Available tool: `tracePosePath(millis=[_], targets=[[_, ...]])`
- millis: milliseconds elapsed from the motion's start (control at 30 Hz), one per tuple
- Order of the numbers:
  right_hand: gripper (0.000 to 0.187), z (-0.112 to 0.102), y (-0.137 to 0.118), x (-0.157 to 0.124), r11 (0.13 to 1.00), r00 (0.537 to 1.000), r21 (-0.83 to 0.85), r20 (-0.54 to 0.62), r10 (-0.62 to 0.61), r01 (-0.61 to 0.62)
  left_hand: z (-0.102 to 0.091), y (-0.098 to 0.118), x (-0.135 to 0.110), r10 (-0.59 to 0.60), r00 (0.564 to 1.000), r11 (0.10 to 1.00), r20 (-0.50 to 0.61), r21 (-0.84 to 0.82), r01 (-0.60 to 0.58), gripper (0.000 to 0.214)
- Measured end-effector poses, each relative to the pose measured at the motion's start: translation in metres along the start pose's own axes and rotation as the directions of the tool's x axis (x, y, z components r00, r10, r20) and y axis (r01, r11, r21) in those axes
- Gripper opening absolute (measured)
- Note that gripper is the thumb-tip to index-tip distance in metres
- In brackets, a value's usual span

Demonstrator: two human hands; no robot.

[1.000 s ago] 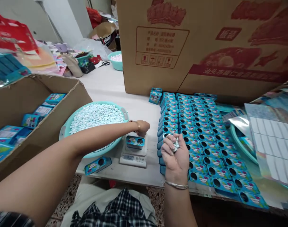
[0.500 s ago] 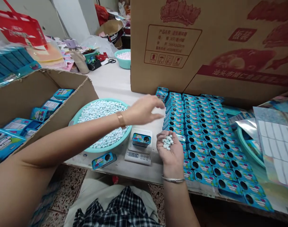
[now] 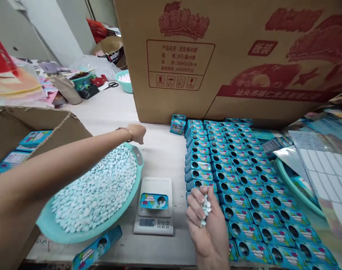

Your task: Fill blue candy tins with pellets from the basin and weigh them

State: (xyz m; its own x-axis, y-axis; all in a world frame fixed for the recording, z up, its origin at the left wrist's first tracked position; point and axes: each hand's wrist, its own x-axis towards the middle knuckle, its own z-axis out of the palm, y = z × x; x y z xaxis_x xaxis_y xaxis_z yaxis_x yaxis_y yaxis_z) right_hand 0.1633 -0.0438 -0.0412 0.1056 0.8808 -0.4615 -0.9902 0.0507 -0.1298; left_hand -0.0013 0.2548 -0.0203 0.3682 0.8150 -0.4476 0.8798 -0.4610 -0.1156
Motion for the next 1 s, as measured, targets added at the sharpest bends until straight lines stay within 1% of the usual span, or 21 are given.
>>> tracePosePath(millis=[100, 167, 267, 333, 400, 467, 500, 567, 633, 667, 700, 733, 767, 800, 833, 867, 900, 933, 967, 1000], targets=[[0.017, 0.001, -0.004, 0.007, 1.0, 1.0, -0.007, -0.02, 0.007, -0.008, 0.016, 0.012, 0.035, -0.02, 0.991, 1.0, 0.135, 0.01, 0.019, 0.023], [0.017, -0.001, -0.006, 0.011, 1.0, 1.0, -0.012, -0.024, -0.002, 0.001, 0.028, 0.017, 0.052, -0.038, 0.972, 0.999, 0.231, 0.019, 0.034, 0.023], [0.017, -0.004, -0.008, 0.017, 1.0, 0.999, -0.025, -0.038, -0.013, 0.012, 0.042, 0.021, 0.067, -0.06, 0.937, 0.998, 0.344, 0.039, 0.05, 0.022], [0.017, -0.004, -0.008, 0.019, 0.999, 0.999, -0.034, -0.05, -0.009, 0.007, 0.049, 0.024, 0.072, -0.066, 0.919, 0.998, 0.389, 0.044, 0.053, 0.017], [0.019, -0.003, -0.006, 0.02, 0.999, 0.998, -0.039, -0.058, -0.004, 0.002, 0.055, 0.027, 0.071, -0.069, 0.911, 0.998, 0.406, 0.039, 0.058, 0.012], [0.021, -0.001, -0.005, 0.02, 0.999, 0.998, -0.044, -0.066, -0.002, 0.0, 0.058, 0.029, 0.067, -0.068, 0.922, 0.998, 0.38, 0.028, 0.062, 0.01], [0.023, 0.0, -0.004, 0.02, 0.999, 0.998, -0.047, -0.069, -0.003, 0.0, 0.057, 0.029, 0.064, -0.063, 0.936, 0.998, 0.348, 0.015, 0.061, 0.01], [0.026, 0.003, -0.004, 0.018, 0.999, 0.997, -0.054, -0.076, -0.01, 0.006, 0.049, 0.029, 0.054, -0.041, 0.969, 0.998, 0.244, -0.028, 0.049, 0.014], [0.028, 0.004, -0.004, 0.015, 0.998, 0.997, -0.057, -0.072, -0.019, 0.015, 0.034, 0.027, 0.036, -0.008, 0.993, 0.996, 0.115, -0.085, 0.018, 0.02], [0.029, 0.005, -0.005, 0.014, 0.998, 0.998, -0.052, -0.063, -0.024, 0.021, 0.024, 0.027, 0.023, 0.027, 0.999, 0.99, 0.039, -0.142, -0.021, 0.021], [0.029, 0.004, -0.005, 0.013, 0.999, 0.998, -0.044, -0.052, -0.028, 0.026, 0.015, 0.027, 0.007, 0.079, 0.996, 0.972, -0.038, -0.219, -0.085, 0.022], [0.029, 0.004, -0.006, 0.012, 0.999, 0.999, -0.033, -0.039, -0.033, 0.032, 0.006, 0.028, -0.012, 0.145, 0.983, 0.936, -0.116, -0.305, -0.174, 0.021], [0.029, 0.004, -0.006, 0.011, 0.999, 0.999, -0.021, -0.027, -0.041, 0.041, -0.002, 0.03, -0.035, 0.22, 0.955, 0.875, -0.198, -0.392, -0.283, 0.02], [0.029, 0.003, -0.006, 0.011, 0.999, 0.998, -0.01, -0.018, -0.053, 0.053, -0.007, 0.034, -0.06, 0.297, 0.916, 0.8, -0.27, -0.454, -0.393, 0.02], [0.028, 0.002, -0.005, 0.011, 0.998, 0.998, -0.001, -0.01, -0.069, 0.069, -0.009, 0.039, -0.087, 0.368, 0.87, 0.728, -0.329, -0.48, -0.49, 0.019], [0.028, 0.002, -0.004, 0.011, 0.996, 0.996, 0.003, -0.006, -0.085, 0.085, -0.007, 0.045, -0.113, 0.425, 0.821, 0.676, -0.381, -0.47, -0.568, 0.019], [0.028, 0.002, -0.002, 0.011, 0.995, 0.995, 0.003, -0.004, -0.099, 0.099, -0.003, 0.051, -0.139, 0.457, 0.775, 0.646, -0.436, -0.436, -0.626, 0.018], [0.027, 0.002, 0.0, 0.012, 0.994, 0.994, 0.001, -0.005, -0.111, 0.111, 0.004, 0.057, -0.161, 0.484, 0.74, 0.633, -0.468, -0.396, -0.665, 0.018], [0.028, 0.003, 0.003, 0.012, 0.993, 0.993, -0.006, -0.007, -0.116, 0.116, 0.012, 0.063, -0.18, 0.493, 0.715, 0.637, -0.497, -0.354, -0.685, 0.019], [0.027, 0.005, 0.006, 0.012, 0.993, 0.993, -0.018, -0.008, -0.116, 0.116, 0.022, 0.069, -0.196, 0.493, 0.701, 0.653, -0.515, -0.313, -0.69, 0.019]])
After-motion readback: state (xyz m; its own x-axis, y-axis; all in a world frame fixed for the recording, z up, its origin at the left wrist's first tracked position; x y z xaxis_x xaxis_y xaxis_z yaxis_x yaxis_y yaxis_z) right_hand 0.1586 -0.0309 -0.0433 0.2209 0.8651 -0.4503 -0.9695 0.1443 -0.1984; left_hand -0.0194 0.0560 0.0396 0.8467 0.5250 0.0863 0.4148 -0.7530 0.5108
